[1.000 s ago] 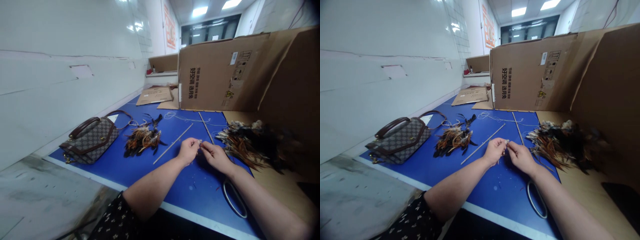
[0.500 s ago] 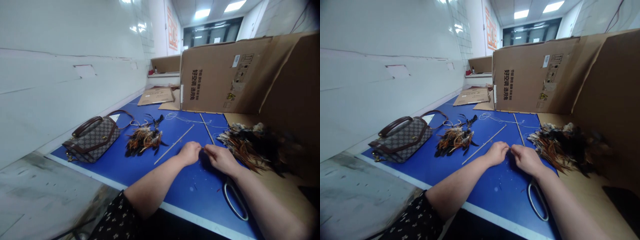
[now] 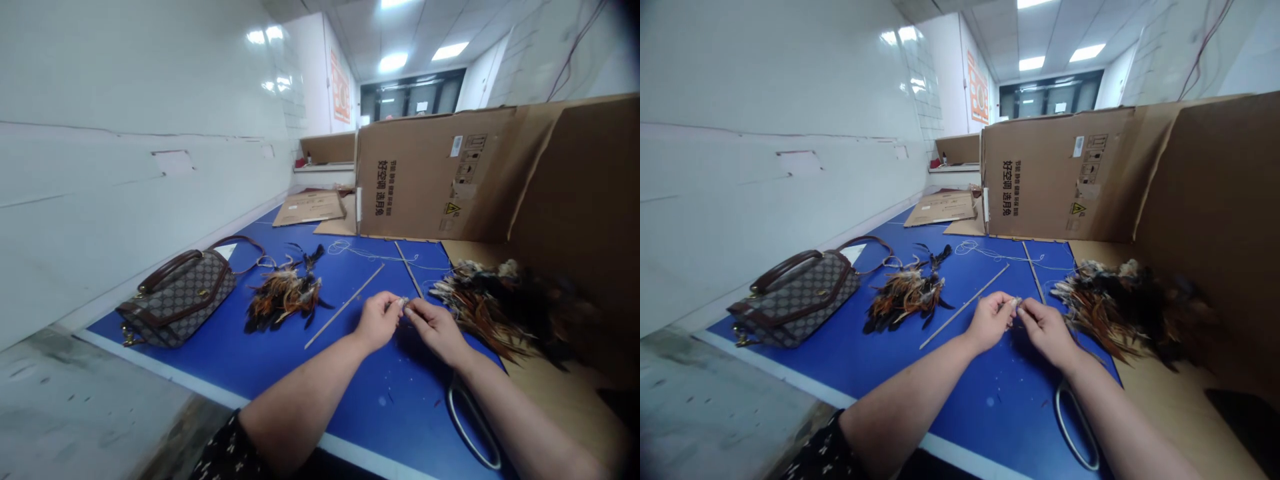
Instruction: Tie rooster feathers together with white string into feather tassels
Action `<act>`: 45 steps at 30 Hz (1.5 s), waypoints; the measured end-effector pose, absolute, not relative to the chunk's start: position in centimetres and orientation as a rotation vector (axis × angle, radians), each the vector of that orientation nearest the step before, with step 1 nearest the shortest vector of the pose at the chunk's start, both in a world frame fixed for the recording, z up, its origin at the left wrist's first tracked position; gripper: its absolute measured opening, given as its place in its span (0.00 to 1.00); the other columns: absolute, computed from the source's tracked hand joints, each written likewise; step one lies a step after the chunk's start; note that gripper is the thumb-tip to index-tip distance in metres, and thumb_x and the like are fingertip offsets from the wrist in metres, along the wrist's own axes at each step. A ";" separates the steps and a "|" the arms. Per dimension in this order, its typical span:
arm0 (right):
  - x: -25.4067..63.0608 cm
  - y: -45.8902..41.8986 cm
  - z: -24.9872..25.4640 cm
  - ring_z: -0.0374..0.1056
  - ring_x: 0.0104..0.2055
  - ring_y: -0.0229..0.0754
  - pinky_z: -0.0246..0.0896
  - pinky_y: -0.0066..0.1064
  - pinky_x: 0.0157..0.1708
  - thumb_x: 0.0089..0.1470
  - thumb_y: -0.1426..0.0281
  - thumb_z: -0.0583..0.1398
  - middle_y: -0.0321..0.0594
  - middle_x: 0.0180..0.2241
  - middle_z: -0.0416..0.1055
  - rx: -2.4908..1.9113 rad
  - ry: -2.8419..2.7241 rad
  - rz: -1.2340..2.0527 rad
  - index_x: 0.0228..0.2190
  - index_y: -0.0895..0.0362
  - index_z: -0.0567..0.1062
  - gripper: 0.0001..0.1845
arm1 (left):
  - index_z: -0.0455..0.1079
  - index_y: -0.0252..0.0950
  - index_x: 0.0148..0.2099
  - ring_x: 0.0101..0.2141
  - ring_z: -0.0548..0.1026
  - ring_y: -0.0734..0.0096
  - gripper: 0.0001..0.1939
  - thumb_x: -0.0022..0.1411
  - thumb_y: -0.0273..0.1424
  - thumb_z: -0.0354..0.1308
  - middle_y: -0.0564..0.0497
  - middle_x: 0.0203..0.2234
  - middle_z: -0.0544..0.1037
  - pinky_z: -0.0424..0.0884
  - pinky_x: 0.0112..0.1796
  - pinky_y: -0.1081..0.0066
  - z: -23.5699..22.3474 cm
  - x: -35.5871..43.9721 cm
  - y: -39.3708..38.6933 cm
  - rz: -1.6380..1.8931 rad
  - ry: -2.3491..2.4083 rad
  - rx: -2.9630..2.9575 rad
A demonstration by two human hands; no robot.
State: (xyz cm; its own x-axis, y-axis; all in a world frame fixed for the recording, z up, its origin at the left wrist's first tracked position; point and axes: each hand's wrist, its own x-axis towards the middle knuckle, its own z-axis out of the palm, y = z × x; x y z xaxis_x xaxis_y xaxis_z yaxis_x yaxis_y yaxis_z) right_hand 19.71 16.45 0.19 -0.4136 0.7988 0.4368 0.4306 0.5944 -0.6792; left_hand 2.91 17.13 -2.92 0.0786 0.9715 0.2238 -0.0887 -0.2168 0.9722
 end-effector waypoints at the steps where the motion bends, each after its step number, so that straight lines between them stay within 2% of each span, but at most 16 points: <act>1: 19.5 16.4 0.0 0.62 0.28 0.40 0.57 0.30 0.30 0.69 0.60 0.53 0.34 0.25 0.66 -0.973 -2.064 0.571 0.29 0.54 0.69 0.17 | 0.72 0.34 0.38 0.24 0.69 0.77 0.16 0.65 0.43 0.60 0.53 0.26 0.74 0.66 0.28 0.75 -3.0 3.1 17.1 1.342 0.972 1.315; 7: 18.6 16.1 -0.6 0.61 0.25 0.38 0.56 0.30 0.28 0.69 0.66 0.52 0.33 0.24 0.64 -0.968 -2.124 0.453 0.28 0.52 0.63 0.14 | 0.71 0.34 0.36 0.22 0.67 0.78 0.18 0.59 0.44 0.66 0.55 0.21 0.71 0.65 0.26 0.75 -2.8 3.2 16.9 1.361 1.005 1.190; 14: 17.6 16.1 -0.8 0.62 0.25 0.39 0.56 0.31 0.28 0.64 0.72 0.51 0.34 0.24 0.67 -0.951 -2.157 0.381 0.31 0.52 0.65 0.09 | 0.70 0.35 0.33 0.20 0.65 0.78 0.16 0.57 0.42 0.68 0.57 0.18 0.68 0.61 0.24 0.76 -3.0 3.3 17.1 1.376 1.054 1.123; 22: 18.4 16.0 -0.3 0.65 0.26 0.41 0.57 0.31 0.30 0.67 0.69 0.52 0.35 0.25 0.68 -1.035 -2.105 0.326 0.31 0.51 0.65 0.10 | 0.69 0.33 0.35 0.14 0.59 0.83 0.22 0.55 0.47 0.69 0.58 0.19 0.68 0.56 0.17 0.76 -1.4 2.5 17.1 1.221 0.819 1.018; 25: 18.9 16.0 -0.3 0.65 0.24 0.42 0.58 0.32 0.28 0.66 0.66 0.54 0.34 0.25 0.69 -1.150 -1.998 0.323 0.40 0.51 0.69 0.04 | 0.72 0.32 0.38 0.14 0.56 0.84 0.21 0.56 0.46 0.70 0.60 0.16 0.64 0.55 0.18 0.75 -1.0 2.0 17.0 1.195 0.715 0.980; 28: 19.1 15.8 -0.2 0.62 0.22 0.41 0.58 0.32 0.25 0.65 0.64 0.56 0.31 0.24 0.67 -1.146 -1.922 0.374 0.48 0.51 0.67 0.11 | 0.74 0.32 0.40 0.15 0.57 0.83 0.22 0.54 0.45 0.72 0.62 0.16 0.60 0.56 0.19 0.75 -1.1 1.9 17.1 1.200 0.698 0.906; 32: 19.3 15.6 0.2 0.66 0.29 0.44 0.62 0.35 0.32 0.63 0.65 0.58 0.38 0.29 0.68 -0.998 -1.979 0.266 0.39 0.51 0.70 0.04 | 0.75 0.30 0.40 0.17 0.58 0.83 0.22 0.53 0.43 0.72 0.58 0.19 0.66 0.58 0.20 0.74 -1.2 2.0 17.5 1.208 0.697 0.857; 35: 19.2 15.6 0.4 0.67 0.33 0.47 0.64 0.38 0.36 0.63 0.65 0.59 0.41 0.30 0.69 -0.958 -2.044 0.185 0.44 0.53 0.75 0.09 | 0.75 0.30 0.41 0.18 0.61 0.82 0.21 0.52 0.41 0.73 0.55 0.22 0.71 0.60 0.20 0.73 -1.2 2.1 17.7 1.235 0.708 0.835; 37: 19.1 15.7 0.3 0.69 0.34 0.47 0.64 0.38 0.36 0.63 0.63 0.60 0.42 0.31 0.71 -0.969 -2.052 0.168 0.46 0.53 0.77 0.12 | 0.76 0.29 0.41 0.19 0.64 0.81 0.22 0.50 0.40 0.74 0.53 0.24 0.73 0.61 0.21 0.74 -1.3 2.1 17.7 1.243 0.729 0.821; 41: 18.8 16.0 -0.2 0.70 0.34 0.47 0.64 0.37 0.36 0.63 0.60 0.61 0.43 0.31 0.73 -1.019 -2.036 0.197 0.44 0.52 0.81 0.13 | 0.79 0.29 0.42 0.23 0.70 0.78 0.22 0.49 0.39 0.75 0.50 0.27 0.77 0.64 0.24 0.75 -1.3 2.2 17.5 1.224 0.745 0.801; 45: 18.6 16.1 -0.3 0.67 0.30 0.44 0.62 0.36 0.32 0.64 0.60 0.60 0.41 0.28 0.72 -1.025 -1.979 0.296 0.37 0.52 0.82 0.13 | 0.80 0.29 0.42 0.22 0.69 0.79 0.21 0.50 0.39 0.74 0.50 0.26 0.78 0.65 0.25 0.74 -1.3 2.3 17.3 1.213 0.758 0.842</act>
